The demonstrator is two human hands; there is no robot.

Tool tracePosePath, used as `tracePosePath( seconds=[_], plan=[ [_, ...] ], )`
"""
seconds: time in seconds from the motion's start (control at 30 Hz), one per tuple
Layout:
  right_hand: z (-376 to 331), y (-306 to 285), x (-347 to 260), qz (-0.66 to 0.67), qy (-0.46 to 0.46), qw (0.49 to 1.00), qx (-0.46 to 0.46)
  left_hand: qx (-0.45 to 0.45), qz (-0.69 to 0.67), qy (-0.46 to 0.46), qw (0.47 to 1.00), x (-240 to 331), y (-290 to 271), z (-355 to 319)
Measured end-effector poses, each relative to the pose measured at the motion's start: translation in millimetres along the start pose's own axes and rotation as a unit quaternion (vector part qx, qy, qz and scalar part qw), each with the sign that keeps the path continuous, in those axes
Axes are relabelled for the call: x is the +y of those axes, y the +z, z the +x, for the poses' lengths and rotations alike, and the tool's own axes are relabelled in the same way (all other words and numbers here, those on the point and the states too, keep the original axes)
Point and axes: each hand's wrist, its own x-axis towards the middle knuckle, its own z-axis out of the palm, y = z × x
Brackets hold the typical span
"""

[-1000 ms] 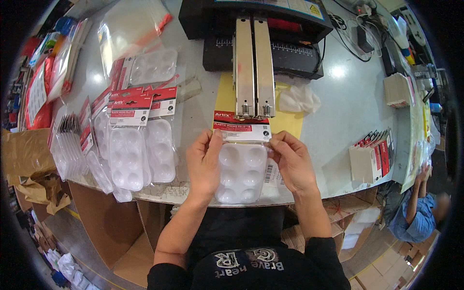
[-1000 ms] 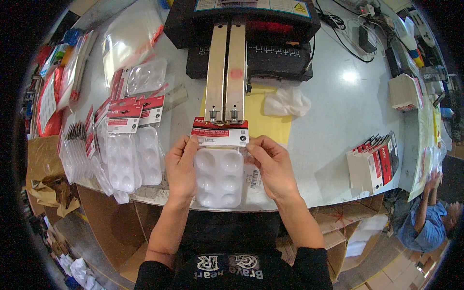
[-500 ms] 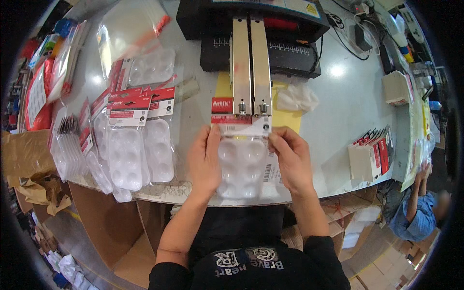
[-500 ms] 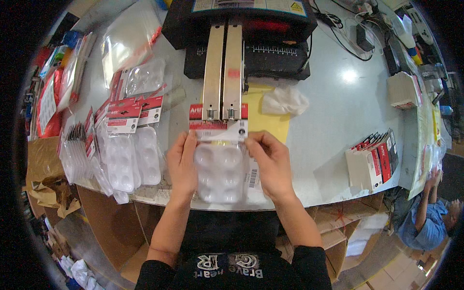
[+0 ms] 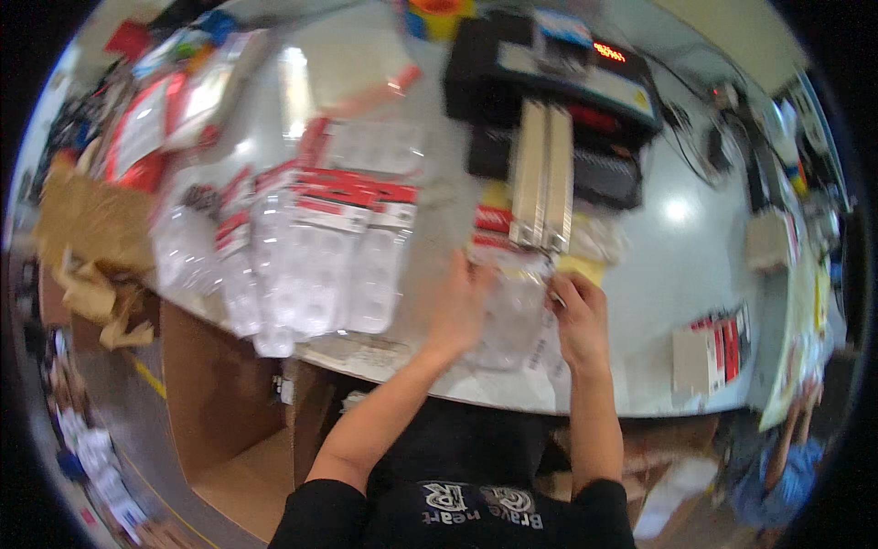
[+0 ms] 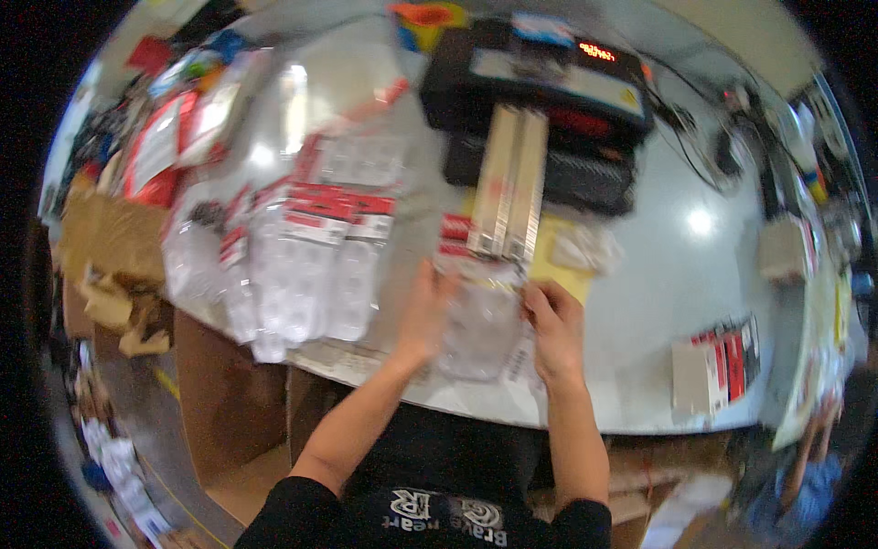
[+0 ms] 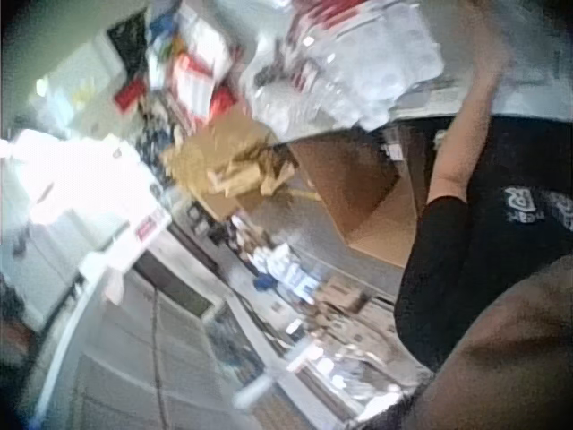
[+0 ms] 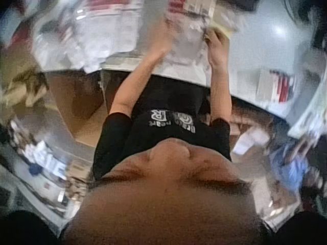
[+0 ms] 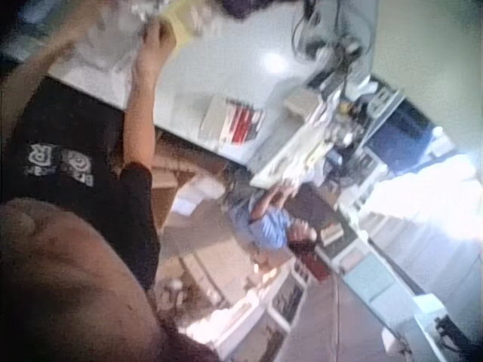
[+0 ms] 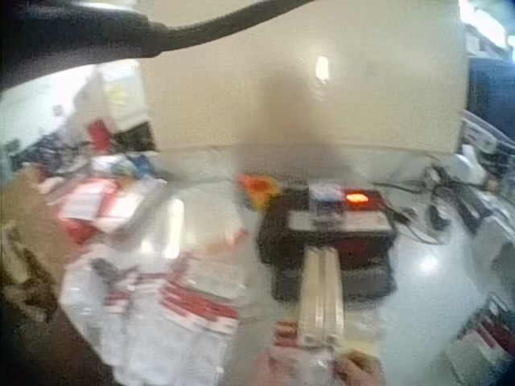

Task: The person places white plastic mixing palettes into clear plastic bags, then inserts red Artix brand labels into each bag and seals them using a heat-sealing machine. The sealed packages are stacked and later placed into a cardboard box.

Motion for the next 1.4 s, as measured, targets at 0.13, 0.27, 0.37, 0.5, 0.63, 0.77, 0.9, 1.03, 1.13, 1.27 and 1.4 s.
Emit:
tracePosePath(
  seconds=[0.13,0.27,0.37,0.5,0.63,0.77,0.9,1.03,1.13,1.27,1.4],
  plan=[
    [-19.8,17.2,4.6,-0.027,0.040,0.996,-0.077,-0.079,-0.036,0.027,0.996,0.5,-38.0,-31.7],
    [-30.9,56.6,12.3,-0.083,-0.012,0.981,-0.173,0.124,0.060,0.146,0.980,4.4,-134.2,-32.5],
    [-12.6,101.2,14.8,-0.108,0.000,0.982,-0.157,0.197,0.271,0.229,0.914,2.9,-214.9,8.7],
    [29.8,159.1,12.4,-0.176,0.123,0.958,-0.191,0.003,0.330,-0.029,0.943,-14.1,-251.3,49.4],
    [35.4,195.7,17.4,-0.163,0.109,0.963,-0.185,-0.005,0.343,-0.022,0.939,-26.2,-229.5,54.9],
    [17.1,199.3,24.1,-0.080,0.083,0.969,-0.219,0.028,0.314,0.063,0.947,-37.0,-190.5,37.9],
    [-1.2,182.3,26.2,-0.030,0.065,0.968,-0.240,0.143,0.124,0.104,0.976,-53.6,-154.6,14.2],
    [-36.5,144.1,25.2,-0.061,0.027,0.972,-0.225,0.162,0.002,0.164,0.973,-57.5,-119.2,-28.3],
    [-69.0,103.7,23.5,-0.059,-0.025,0.983,-0.171,0.126,-0.016,0.190,0.974,-47.1,-94.9,-64.4],
    [-92.0,65.7,25.0,-0.059,0.024,0.991,-0.114,0.073,0.037,0.204,0.975,-33.0,-87.4,-93.6],
    [-94.2,58.9,28.0,-0.032,0.033,0.994,-0.096,0.152,0.260,0.219,0.928,-44.6,-130.6,-92.7]
  ],
)
